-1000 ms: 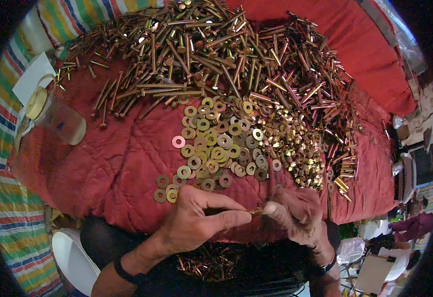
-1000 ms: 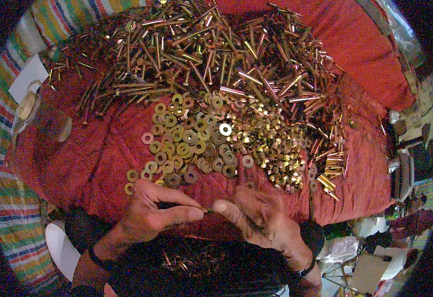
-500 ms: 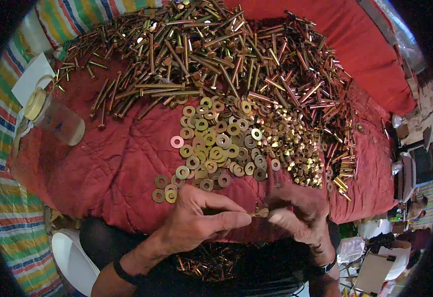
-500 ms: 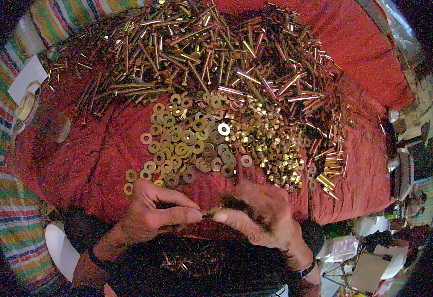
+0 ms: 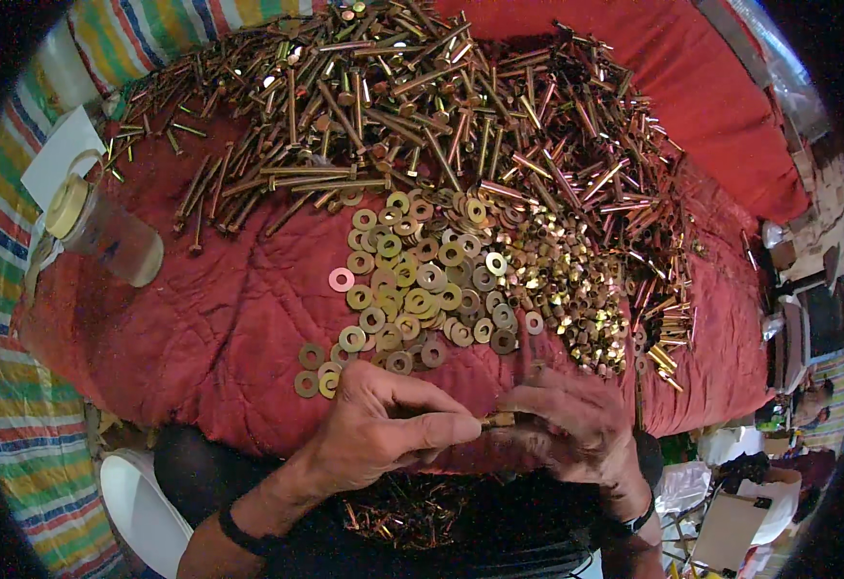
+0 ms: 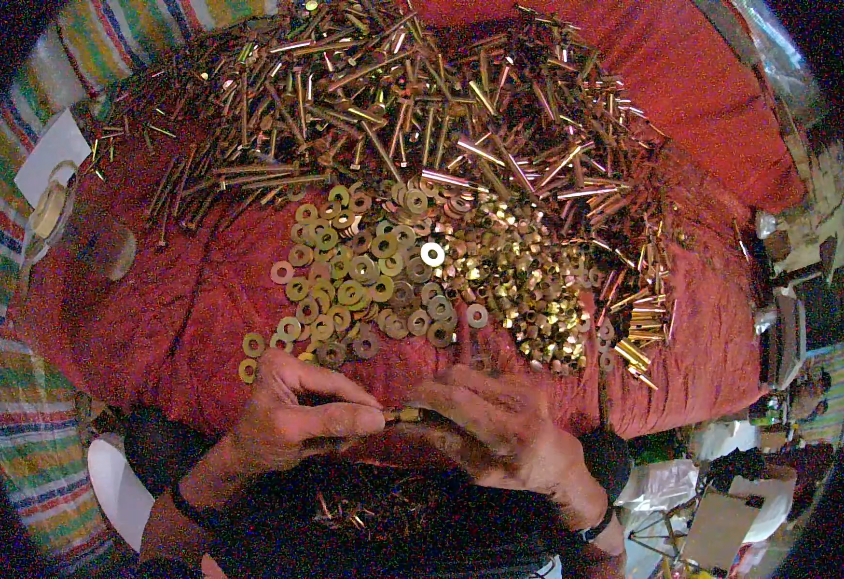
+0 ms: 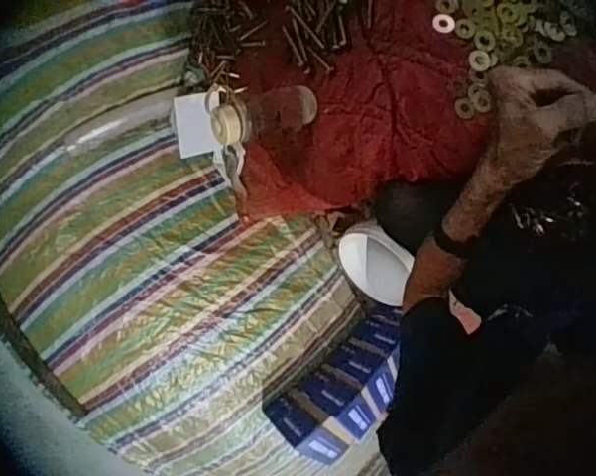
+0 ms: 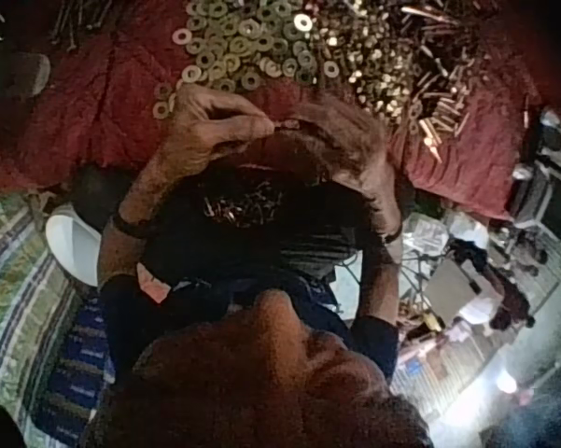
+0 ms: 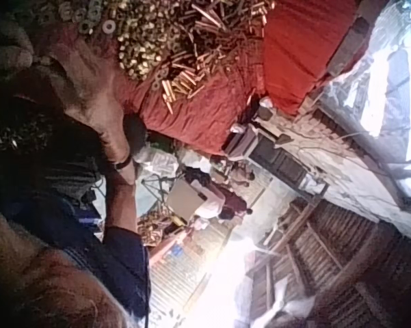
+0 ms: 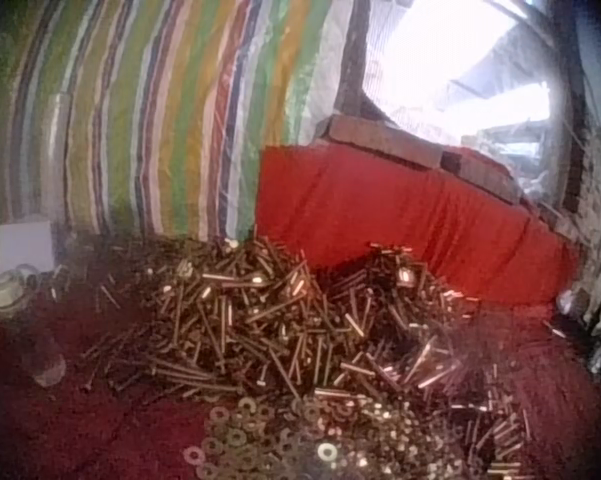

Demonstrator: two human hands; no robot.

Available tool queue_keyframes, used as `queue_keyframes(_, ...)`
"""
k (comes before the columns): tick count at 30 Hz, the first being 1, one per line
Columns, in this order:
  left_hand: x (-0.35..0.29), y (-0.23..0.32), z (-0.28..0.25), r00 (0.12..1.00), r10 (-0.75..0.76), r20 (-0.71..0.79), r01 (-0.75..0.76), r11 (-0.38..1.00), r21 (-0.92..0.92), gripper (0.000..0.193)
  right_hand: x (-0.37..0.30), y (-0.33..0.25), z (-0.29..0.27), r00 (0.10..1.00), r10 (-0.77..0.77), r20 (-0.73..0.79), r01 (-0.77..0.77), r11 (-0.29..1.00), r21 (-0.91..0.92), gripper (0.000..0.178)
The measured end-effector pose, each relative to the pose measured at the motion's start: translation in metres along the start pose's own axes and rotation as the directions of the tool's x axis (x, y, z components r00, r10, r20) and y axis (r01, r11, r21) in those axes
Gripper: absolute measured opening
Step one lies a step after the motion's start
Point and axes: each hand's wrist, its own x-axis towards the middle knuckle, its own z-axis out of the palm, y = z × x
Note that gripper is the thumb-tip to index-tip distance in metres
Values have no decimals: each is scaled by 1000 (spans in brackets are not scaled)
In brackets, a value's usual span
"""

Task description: The person repeatedly picks up brass-colored cylindrical rods and flat washers, then threads the washers onto the rods by hand. The assembled units are placed back onto the red cloth among many similar parts.

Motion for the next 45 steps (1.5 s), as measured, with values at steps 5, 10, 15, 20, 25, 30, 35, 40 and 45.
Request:
queue_keyframes(5,0,1,-3,989,-150,11,151,984,-95,18,4,-3,9,982,143,-125,-123,980,154,21)
queue_keyframes(10,4,0,5,962,45,269,-128,945,301,17,-3,-6,-8,970,238,-40,-234,968,90,10)
queue_keyframes(15,5,7,-22,753,524,399,-638,430,639,10,-3,55,-59,790,403,-463,-428,902,55,20)
queue_keyframes(20,15,16,-101,557,789,-259,121,232,965,24,-17,136,-103,780,324,-536,-586,678,-443,34)
queue_keyframes(25,30,6,-149,532,797,-286,398,63,915,56,-9,173,-91,866,198,-459,-474,615,-630,46)
queue_keyframes(30,37,-5,-165,548,817,-180,361,-37,932,54,0,172,-79,867,130,-480,-465,554,-690,48)
queue_keyframes(35,36,0,-162,512,832,-212,354,20,935,42,-2,162,-85,939,-25,-343,-274,547,-791,29)
queue_keyframes(40,40,3,-155,509,786,-350,405,140,904,34,-4,145,-67,772,168,-613,-311,941,-134,21)
queue_keyframes(45,43,10,-148,518,742,-426,296,312,903,27,-10,88,-25,838,477,-266,-418,873,251,26)
